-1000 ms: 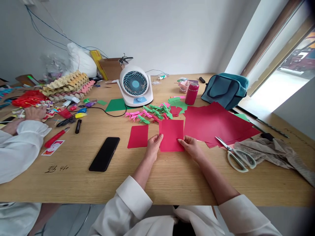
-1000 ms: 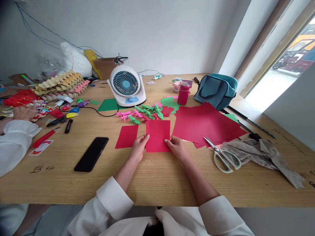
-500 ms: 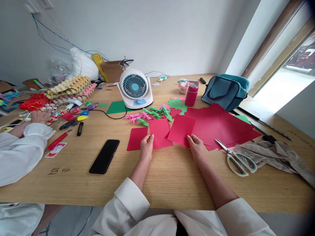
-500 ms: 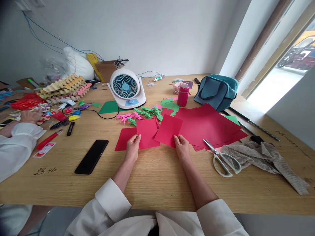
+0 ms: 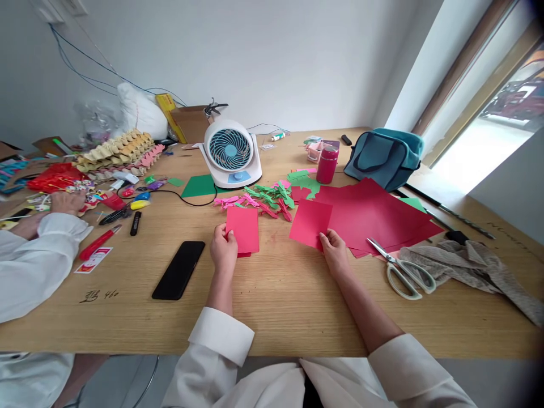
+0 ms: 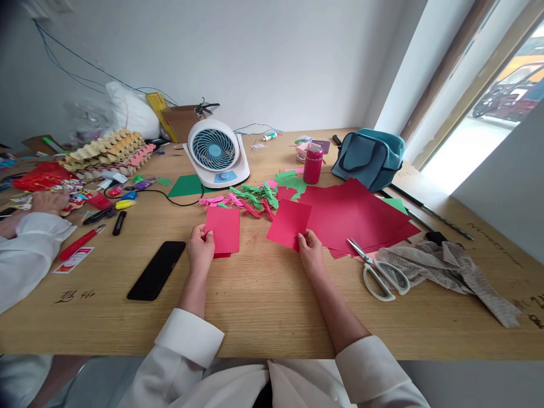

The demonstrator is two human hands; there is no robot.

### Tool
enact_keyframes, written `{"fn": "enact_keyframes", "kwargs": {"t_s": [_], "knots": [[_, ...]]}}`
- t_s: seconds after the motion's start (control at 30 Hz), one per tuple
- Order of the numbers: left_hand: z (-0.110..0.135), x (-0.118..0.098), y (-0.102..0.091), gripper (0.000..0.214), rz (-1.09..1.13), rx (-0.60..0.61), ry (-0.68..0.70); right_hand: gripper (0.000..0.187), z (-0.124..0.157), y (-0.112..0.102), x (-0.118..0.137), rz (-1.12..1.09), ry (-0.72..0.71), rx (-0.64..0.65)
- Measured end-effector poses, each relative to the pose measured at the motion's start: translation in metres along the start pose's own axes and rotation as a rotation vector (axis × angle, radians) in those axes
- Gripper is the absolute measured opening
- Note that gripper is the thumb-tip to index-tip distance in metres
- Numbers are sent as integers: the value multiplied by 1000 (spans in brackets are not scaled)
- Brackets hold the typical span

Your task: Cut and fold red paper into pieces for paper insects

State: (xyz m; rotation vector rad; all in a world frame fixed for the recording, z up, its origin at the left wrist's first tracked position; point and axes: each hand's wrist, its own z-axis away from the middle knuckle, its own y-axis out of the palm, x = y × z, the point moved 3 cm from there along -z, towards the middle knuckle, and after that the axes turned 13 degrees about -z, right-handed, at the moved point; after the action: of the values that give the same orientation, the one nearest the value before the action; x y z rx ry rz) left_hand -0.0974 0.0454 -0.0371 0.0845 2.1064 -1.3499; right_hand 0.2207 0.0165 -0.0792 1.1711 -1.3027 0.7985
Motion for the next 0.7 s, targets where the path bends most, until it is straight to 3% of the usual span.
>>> {"fn": "enact_keyframes", "kwargs": {"t_s": [0.1, 0.33, 0.7], "knots": [[0, 3, -1, 31, -128, 80, -56, 26, 0, 1, 0, -1, -19, -4], [3, 4, 3, 44, -167, 130, -78, 26, 1, 4, 2, 7, -42, 9], [11, -3, 5, 49, -382, 139, 34, 24, 4, 6, 9, 41, -6, 5]]}}
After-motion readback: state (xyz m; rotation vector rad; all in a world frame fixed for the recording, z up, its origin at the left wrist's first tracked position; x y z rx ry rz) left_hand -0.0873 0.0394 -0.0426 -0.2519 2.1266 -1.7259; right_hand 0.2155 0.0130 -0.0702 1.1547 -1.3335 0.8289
